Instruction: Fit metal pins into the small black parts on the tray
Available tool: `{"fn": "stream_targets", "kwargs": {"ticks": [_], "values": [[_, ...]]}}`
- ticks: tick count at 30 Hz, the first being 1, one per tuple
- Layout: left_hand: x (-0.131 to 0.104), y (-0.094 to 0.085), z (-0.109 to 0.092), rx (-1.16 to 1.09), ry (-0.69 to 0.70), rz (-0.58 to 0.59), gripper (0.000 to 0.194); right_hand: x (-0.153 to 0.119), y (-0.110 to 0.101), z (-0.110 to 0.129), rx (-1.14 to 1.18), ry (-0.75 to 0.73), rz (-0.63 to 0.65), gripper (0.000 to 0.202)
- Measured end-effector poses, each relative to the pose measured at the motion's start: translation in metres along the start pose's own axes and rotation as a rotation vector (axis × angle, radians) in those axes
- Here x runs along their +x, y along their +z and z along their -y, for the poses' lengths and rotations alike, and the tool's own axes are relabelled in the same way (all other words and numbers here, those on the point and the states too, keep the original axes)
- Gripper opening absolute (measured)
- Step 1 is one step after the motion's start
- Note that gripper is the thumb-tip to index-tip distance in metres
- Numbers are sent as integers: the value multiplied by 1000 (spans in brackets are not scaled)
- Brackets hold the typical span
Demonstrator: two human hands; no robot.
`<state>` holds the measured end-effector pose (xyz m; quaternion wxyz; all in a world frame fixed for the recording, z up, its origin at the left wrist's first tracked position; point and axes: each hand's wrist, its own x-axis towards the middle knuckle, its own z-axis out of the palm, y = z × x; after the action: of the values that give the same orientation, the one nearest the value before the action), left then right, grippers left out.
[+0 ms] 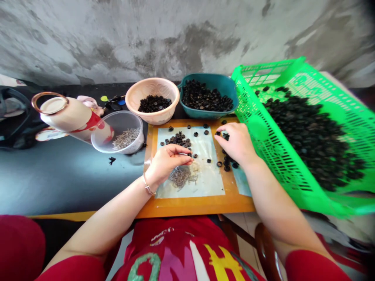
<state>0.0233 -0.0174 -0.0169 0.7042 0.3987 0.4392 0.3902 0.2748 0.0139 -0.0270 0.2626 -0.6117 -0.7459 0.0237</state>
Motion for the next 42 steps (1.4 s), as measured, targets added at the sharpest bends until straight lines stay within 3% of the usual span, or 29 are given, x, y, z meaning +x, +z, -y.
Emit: {"fn": "stream_targets", "kwargs": {"ticks": [5,10,13,16,21,29,42], "values": [[2,-1,1,40,47,-38,23,-13,-8,39,456,-35,148,23],[-2,2,-3,48,103,-74,23,-22,-6,57,631,-138,182,24],[-5,4,-4,53,117,-87,25,-26,-5,61,643,-105,150,32],[-6,5,-4,70,120,-102,25,-30,-6,66,612,-90,87,26],[-8,4,-3,97,130,-101,23,-32,-8,70,539,-220,33,12],[-9,4,-3,103,166,-76,23,-32,-5,69,513,-303,-25,15],[-10,5,-4,129,154,-85,22,-32,-6,70,515,-305,-13,14]]}}
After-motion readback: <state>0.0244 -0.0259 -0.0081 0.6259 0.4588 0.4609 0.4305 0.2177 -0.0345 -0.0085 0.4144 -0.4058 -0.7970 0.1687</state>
